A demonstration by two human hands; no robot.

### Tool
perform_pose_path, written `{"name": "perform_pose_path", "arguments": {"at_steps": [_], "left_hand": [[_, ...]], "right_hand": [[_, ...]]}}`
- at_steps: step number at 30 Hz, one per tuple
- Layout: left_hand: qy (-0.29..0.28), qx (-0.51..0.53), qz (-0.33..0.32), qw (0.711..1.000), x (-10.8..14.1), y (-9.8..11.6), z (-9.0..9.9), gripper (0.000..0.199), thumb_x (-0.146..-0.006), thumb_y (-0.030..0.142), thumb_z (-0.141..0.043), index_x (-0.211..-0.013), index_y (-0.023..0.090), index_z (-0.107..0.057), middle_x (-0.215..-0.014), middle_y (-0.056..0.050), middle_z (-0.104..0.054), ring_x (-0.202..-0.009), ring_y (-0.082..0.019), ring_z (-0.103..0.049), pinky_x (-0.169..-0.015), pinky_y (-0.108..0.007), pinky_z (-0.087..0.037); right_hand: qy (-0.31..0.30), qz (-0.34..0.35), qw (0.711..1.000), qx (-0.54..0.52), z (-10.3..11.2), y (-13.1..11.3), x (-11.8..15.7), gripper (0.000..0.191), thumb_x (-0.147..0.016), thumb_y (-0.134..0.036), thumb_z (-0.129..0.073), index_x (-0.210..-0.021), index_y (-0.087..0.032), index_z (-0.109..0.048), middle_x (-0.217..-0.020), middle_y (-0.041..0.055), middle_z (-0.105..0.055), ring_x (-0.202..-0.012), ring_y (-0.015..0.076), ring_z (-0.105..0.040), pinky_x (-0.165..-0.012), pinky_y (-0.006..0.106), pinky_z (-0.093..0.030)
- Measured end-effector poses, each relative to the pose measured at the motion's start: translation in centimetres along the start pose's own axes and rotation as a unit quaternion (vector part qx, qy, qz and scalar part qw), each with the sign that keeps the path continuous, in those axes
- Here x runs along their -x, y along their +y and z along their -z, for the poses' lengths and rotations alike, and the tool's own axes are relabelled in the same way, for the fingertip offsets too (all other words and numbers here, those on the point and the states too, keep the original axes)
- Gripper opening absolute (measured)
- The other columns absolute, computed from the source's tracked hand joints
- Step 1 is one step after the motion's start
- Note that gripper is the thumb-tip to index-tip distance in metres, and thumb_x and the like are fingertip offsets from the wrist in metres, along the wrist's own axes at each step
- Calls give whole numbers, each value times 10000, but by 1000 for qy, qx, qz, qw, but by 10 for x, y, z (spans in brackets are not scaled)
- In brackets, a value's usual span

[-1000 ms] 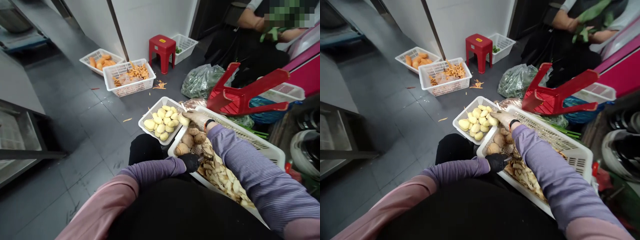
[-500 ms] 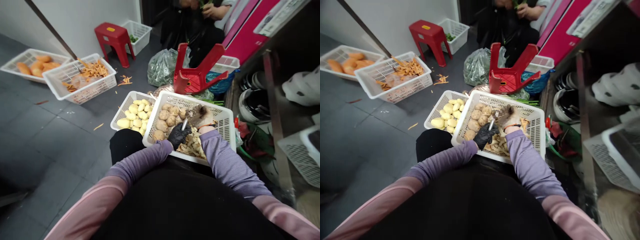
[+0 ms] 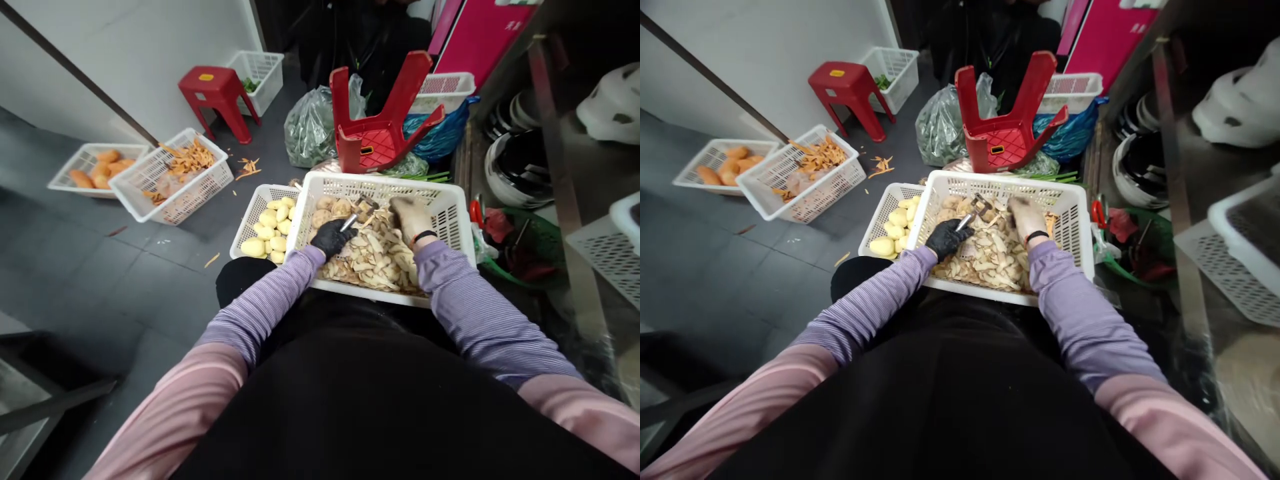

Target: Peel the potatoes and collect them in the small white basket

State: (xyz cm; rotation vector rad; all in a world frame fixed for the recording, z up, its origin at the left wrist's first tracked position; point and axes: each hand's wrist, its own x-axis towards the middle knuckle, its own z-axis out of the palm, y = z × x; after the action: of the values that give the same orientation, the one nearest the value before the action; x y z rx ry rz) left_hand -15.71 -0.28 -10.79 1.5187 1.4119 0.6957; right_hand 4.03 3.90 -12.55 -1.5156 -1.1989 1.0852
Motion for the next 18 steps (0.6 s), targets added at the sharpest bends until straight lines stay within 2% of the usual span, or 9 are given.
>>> {"name": "perform_pose_path", "arguments": {"at_steps": [2, 3, 6, 9, 11, 14, 16, 18], "left_hand": [[8, -93, 14, 995, -9, -16, 18, 184, -723, 314, -636, -783, 140, -639, -640, 3, -565, -616, -121, -537, -593, -206, -426], [10, -110, 23, 994, -11, -22, 21, 193, -727, 323, -631, -797, 144, -644, -646, -1, -568, -615, -124, -539, -595, -211, -429], [25, -51, 57, 997, -11, -35, 16, 191, -765, 300, -583, -843, 133, -633, -626, 6, -541, -538, -104, -510, -551, -210, -431], [26, 37, 81, 996, -9, -36, 9, 175, -791, 264, -535, -862, 126, -616, -580, 26, -492, -475, -85, -465, -503, -205, -422], [29, 27, 65, 997, -8, -35, 14, 155, -777, 253, -551, -840, 128, -619, -584, 27, -495, -485, -83, -456, -507, -204, -414], [32, -45, 33, 998, -8, -34, 29, 147, -764, 262, -567, -799, 132, -627, -590, 18, -513, -520, -90, -462, -532, -204, -398], [24, -74, 29, 997, -7, -33, 36, 170, -780, 281, -552, -822, 137, -631, -590, 14, -522, -536, -99, -474, -543, -206, -392], [17, -93, 22, 995, -5, -32, 40, 181, -794, 289, -537, -826, 141, -634, -600, 7, -531, -560, -108, -489, -562, -210, -389]], "right_hand": [[-81, -4, 986, 146, -8, 9, 18, 257, -714, -435, -578, -765, -187, -625, -690, 28, -628, -743, 182, -587, -725, 316, -474], [-140, 0, 965, 223, -17, 14, 28, 251, -704, -430, -594, -787, -198, -641, -743, 31, -645, -773, 192, -590, -745, 324, -465], [-299, 39, 864, 402, -55, 28, 58, 361, -738, -478, -555, -1016, -259, -624, -997, 45, -649, -915, 228, -580, -805, 345, -437], [-368, 86, 778, 502, -78, 35, 71, 598, -717, -503, -570, -1245, -236, -484, -1183, 114, -564, -1050, 279, -522, -847, 363, -413], [-394, 110, 724, 556, -72, 36, 69, 633, -688, -470, -601, -1261, -232, -477, -1188, 129, -552, -1063, 305, -504, -847, 383, -403], [-419, 140, 664, 603, -35, 35, 57, 471, -686, -359, -601, -1150, -282, -584, -1123, 95, -583, -1036, 304, -502, -852, 406, -376], [-407, 155, 649, 624, -7, 33, 47, 388, -706, -302, -574, -1090, -298, -624, -1117, 91, -584, -1051, 302, -481, -895, 445, -327], [-371, 147, 655, 642, 17, 28, 37, 333, -723, -304, -560, -1044, -294, -646, -1117, 105, -578, -1075, 315, -451, -925, 508, -265]]}}
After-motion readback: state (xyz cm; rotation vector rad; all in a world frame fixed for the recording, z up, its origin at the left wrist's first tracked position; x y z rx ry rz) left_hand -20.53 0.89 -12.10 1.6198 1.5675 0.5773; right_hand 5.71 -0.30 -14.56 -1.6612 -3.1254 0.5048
